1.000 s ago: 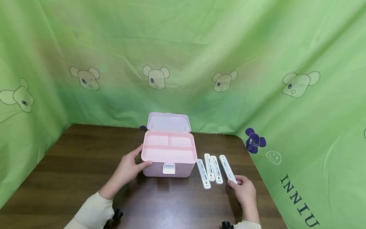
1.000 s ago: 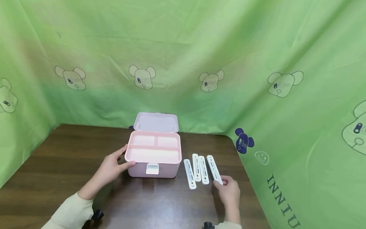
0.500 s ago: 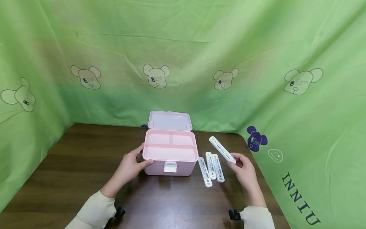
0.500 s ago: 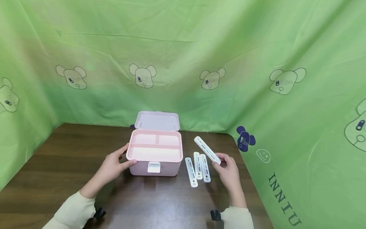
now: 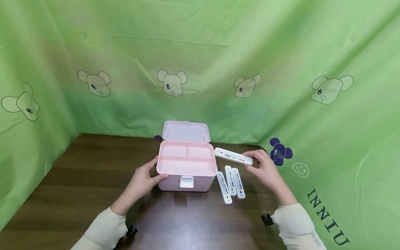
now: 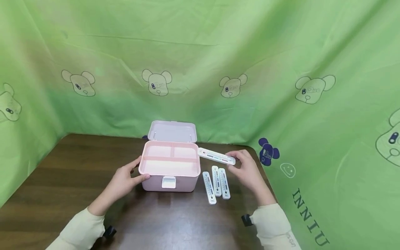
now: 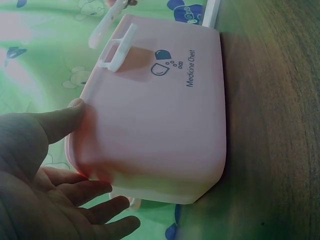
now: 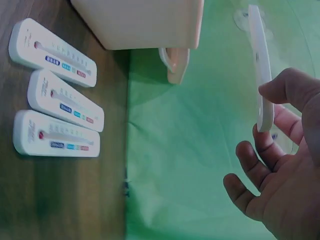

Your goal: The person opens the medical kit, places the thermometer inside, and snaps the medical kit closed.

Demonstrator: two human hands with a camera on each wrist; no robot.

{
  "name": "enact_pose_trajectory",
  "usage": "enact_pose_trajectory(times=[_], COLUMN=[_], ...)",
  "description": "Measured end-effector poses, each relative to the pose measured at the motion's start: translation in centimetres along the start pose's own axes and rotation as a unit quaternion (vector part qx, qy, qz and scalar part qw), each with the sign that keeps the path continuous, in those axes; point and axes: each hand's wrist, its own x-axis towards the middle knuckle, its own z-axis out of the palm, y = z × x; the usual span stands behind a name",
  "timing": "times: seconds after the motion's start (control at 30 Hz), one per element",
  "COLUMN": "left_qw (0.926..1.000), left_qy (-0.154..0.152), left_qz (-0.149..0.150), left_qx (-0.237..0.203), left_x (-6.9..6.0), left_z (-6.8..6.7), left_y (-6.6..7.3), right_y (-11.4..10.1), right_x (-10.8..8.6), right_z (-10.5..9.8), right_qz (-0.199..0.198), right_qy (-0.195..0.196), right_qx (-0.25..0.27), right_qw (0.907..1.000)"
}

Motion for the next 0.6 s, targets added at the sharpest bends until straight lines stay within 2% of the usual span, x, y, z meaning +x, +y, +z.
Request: enact_pose_trajectory(times=[0.17, 0.37, 0.6], left_qw=[1.0, 1.0, 1.0], left_qy=[-0.001, 0.002, -0.003], left_qz=[0.006, 0.005, 0.003], left_qx=[0.004, 0.004, 0.002], left_x=[0.1, 0.2, 0.0], left_z=[-0.1, -0.2, 0.1], left_y=[0.3, 0.3, 0.0], right_y=[-1.1, -2.6, -4.3], right_x=[1.2, 2.7, 3.6], right_z=[-0.5, -0.5, -0.2], right_qz=[-0.031, -0.073, -0.112], right_qy=[-0.038, -0.079, -0.156], right_qx=[-0.024, -0.066, -0.12], right_qw=[0.9985, 0.992, 0.9739])
